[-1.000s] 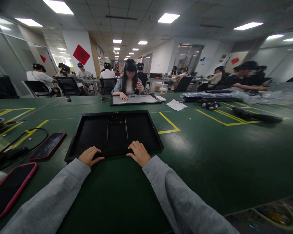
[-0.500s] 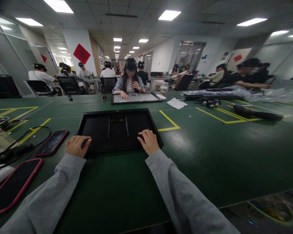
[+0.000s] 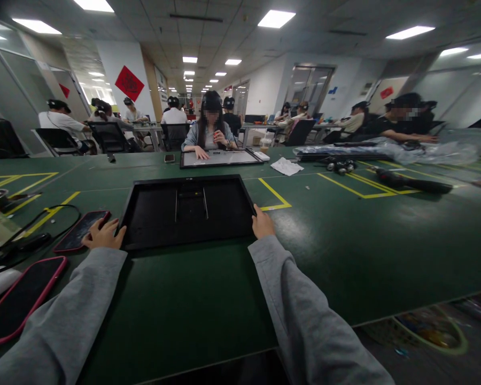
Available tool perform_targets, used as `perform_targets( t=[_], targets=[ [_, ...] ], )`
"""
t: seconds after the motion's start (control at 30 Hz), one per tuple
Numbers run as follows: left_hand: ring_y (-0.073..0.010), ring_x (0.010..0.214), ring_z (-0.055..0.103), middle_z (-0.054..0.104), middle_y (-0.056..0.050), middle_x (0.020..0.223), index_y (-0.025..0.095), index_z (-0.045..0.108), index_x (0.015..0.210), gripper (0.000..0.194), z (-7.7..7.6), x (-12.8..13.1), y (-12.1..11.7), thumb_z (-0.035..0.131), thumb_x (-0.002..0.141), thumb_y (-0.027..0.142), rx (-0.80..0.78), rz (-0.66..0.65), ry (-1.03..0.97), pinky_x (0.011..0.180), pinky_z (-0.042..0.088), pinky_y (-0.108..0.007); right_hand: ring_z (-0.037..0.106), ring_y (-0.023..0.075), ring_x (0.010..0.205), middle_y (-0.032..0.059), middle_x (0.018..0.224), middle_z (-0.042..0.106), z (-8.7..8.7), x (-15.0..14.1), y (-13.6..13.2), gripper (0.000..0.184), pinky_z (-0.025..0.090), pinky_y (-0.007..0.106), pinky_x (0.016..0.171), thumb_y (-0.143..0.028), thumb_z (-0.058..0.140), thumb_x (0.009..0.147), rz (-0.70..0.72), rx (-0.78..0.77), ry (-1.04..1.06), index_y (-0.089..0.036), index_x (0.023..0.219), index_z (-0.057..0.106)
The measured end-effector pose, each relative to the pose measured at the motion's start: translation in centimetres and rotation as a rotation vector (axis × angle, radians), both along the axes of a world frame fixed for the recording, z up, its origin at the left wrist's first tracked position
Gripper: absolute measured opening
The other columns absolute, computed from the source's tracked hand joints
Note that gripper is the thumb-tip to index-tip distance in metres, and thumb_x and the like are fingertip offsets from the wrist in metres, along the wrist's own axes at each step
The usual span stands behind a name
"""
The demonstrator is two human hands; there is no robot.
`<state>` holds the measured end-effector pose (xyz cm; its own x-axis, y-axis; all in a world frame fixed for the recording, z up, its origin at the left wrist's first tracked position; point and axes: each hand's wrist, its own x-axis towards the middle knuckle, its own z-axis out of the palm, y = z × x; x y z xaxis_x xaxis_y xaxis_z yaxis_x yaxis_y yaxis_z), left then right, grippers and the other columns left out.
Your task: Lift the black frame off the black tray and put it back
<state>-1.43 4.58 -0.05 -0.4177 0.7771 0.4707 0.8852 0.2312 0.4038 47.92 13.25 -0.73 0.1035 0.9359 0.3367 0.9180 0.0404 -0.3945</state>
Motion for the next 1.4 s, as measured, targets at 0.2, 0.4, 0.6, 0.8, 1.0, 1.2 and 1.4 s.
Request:
perform_targets(
  t=[0.2, 0.4, 0.6, 0.8, 1.0, 1.2, 1.4],
  targets=[
    [-0.0298, 0.140, 0.029, 0.056, -0.011, 0.137, 0.020, 0.064, 0.119, 0.039, 2.5, 0.6, -0.9, 0.045, 0.092, 0.041, 0.328, 0.020, 0.055, 0.107, 0.013, -0.056, 0.055, 0.0248, 0.122, 0.0127, 0.135, 0.058, 2.4, -0.2, -0.6, 0.055, 0.044, 0.040, 0.102, -0.023, 0.037, 0.094, 0.069, 0.396, 0.104, -0.015, 0.148, 0.037],
    [-0.0289, 0.140, 0.029, 0.041, -0.015, 0.149, 0.016, 0.049, 0.139, 0.054, 4.8, 0.0, -3.1, 0.047, 0.092, 0.042, 0.514, 0.025, 0.141, 0.109, 0.015, -0.052, 0.046, 0.0251, 0.132, 0.0145, 0.140, 0.053, 4.6, -0.9, -2.2, 0.054, 0.035, 0.047, 0.108, -0.030, 0.031, 0.098, -0.052, 0.877, 0.032, -0.016, 0.151, 0.029],
    [-0.0301, 0.141, 0.028, 0.046, -0.013, 0.146, 0.017, 0.057, 0.131, 0.047, 4.6, 0.6, -2.8, 0.046, 0.092, 0.043, 0.467, 0.002, 0.106, 0.108, 0.012, -0.054, 0.045, 0.0251, 0.132, 0.0134, 0.140, 0.053, 4.1, -0.9, -1.9, 0.052, 0.034, 0.046, 0.108, -0.027, 0.030, 0.097, -0.042, 0.785, 0.009, -0.018, 0.148, 0.036],
    [-0.0280, 0.138, 0.035, 0.061, -0.011, 0.131, 0.022, 0.066, 0.113, 0.035, 2.3, -0.1, -0.9, 0.047, 0.091, 0.041, 0.275, -0.053, 0.086, 0.107, 0.009, -0.054, 0.056, 0.0240, 0.121, 0.0111, 0.130, 0.062, 1.9, -0.2, -0.2, 0.051, 0.040, 0.044, 0.104, -0.021, 0.038, 0.091, 0.053, 0.388, -0.002, -0.019, 0.141, 0.048],
    [-0.0240, 0.139, 0.035, 0.063, -0.008, 0.129, 0.026, 0.069, 0.094, 0.027, 0.7, -0.5, -0.3, 0.046, 0.089, 0.039, 0.059, -0.044, 0.139, 0.107, 0.007, -0.056, 0.058, 0.0256, 0.118, 0.0128, 0.131, 0.062, 0.7, 0.1, 0.2, 0.053, 0.043, 0.043, 0.102, -0.017, 0.041, 0.089, 0.052, 0.154, 0.016, -0.015, 0.142, 0.047],
    [-0.0260, 0.138, 0.034, 0.063, -0.007, 0.129, 0.028, 0.070, 0.096, 0.027, 1.2, -0.3, -0.6, 0.046, 0.088, 0.038, -0.024, -0.039, 0.136, 0.106, 0.009, -0.058, 0.057, 0.0262, 0.119, 0.0133, 0.132, 0.060, 0.4, -0.2, 0.1, 0.053, 0.042, 0.044, 0.104, -0.016, 0.041, 0.089, 0.053, 0.129, -0.014, -0.013, 0.142, 0.046],
    [-0.0291, 0.137, 0.034, 0.062, -0.008, 0.130, 0.027, 0.071, 0.101, 0.033, 1.0, -0.3, -0.4, 0.043, 0.089, 0.039, -0.078, -0.044, 0.162, 0.105, 0.012, -0.060, 0.057, 0.0270, 0.118, 0.0141, 0.132, 0.060, -0.2, 0.1, 0.0, 0.054, 0.044, 0.044, 0.102, -0.016, 0.041, 0.089, 0.048, 0.094, -0.045, -0.013, 0.143, 0.045]
  ],
)
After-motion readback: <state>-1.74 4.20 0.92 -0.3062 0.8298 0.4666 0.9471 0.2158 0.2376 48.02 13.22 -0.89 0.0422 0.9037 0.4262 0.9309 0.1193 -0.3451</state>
